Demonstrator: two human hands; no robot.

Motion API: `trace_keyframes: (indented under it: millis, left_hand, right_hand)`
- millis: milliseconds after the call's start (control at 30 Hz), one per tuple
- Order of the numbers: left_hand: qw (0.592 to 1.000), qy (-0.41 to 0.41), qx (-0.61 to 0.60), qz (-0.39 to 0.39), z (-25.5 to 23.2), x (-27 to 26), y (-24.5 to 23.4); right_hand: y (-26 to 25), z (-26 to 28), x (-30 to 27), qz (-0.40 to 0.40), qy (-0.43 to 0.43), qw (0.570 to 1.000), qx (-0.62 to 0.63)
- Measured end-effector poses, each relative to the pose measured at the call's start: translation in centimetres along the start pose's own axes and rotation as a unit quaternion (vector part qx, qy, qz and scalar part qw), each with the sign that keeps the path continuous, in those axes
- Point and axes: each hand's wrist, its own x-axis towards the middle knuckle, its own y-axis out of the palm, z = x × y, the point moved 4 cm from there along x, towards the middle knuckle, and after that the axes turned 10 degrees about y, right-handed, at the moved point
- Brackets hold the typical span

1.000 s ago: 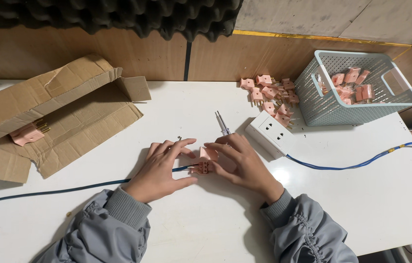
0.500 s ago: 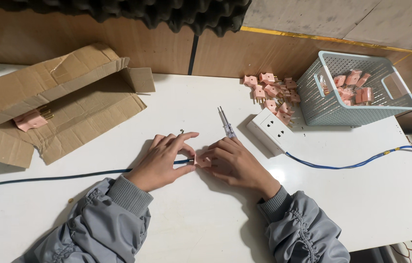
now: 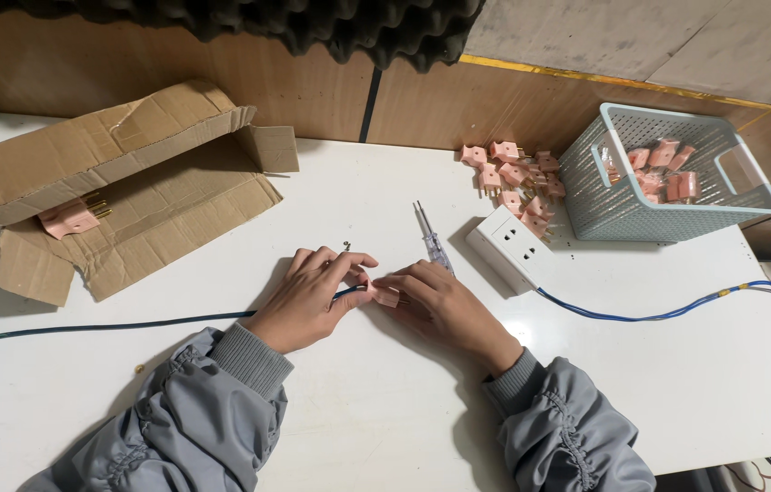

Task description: The person assembles a pink electrical plug by inserting metal pins into the plastic housing and tightening them with a screwdriver. They handle the plug and pins on a white table, using the screwdriver to secure the components in place.

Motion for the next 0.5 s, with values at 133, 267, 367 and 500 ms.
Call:
trace_keyframes:
  millis: [133,267,367,500]
  left_hand:
    - [0.999,0.021,0.013,-0.047,0.4,-0.1,0.9]
    - [0.994,0.043,0.054,-0.08,1.1,0.5,0.9]
    - [0.989,0.07,0.045,-0.122,0.3,0.4,0.8]
    - [0.985,0.083,0.047,-0.144,-0.5,0.5,-0.2]
  right_hand:
    - [-0.2,-0.3,-0.9,-0.041,0.015,0.998,0.037]
    - [-1.3,0.5,0.0,-0.061,0.007,0.994,0.093]
    - [-2.3,2.4,0.3,-0.042,0.009,0.998,0.056]
    - [-1.7,1.4,0.2,-0.08,0.025,0.996,0.037]
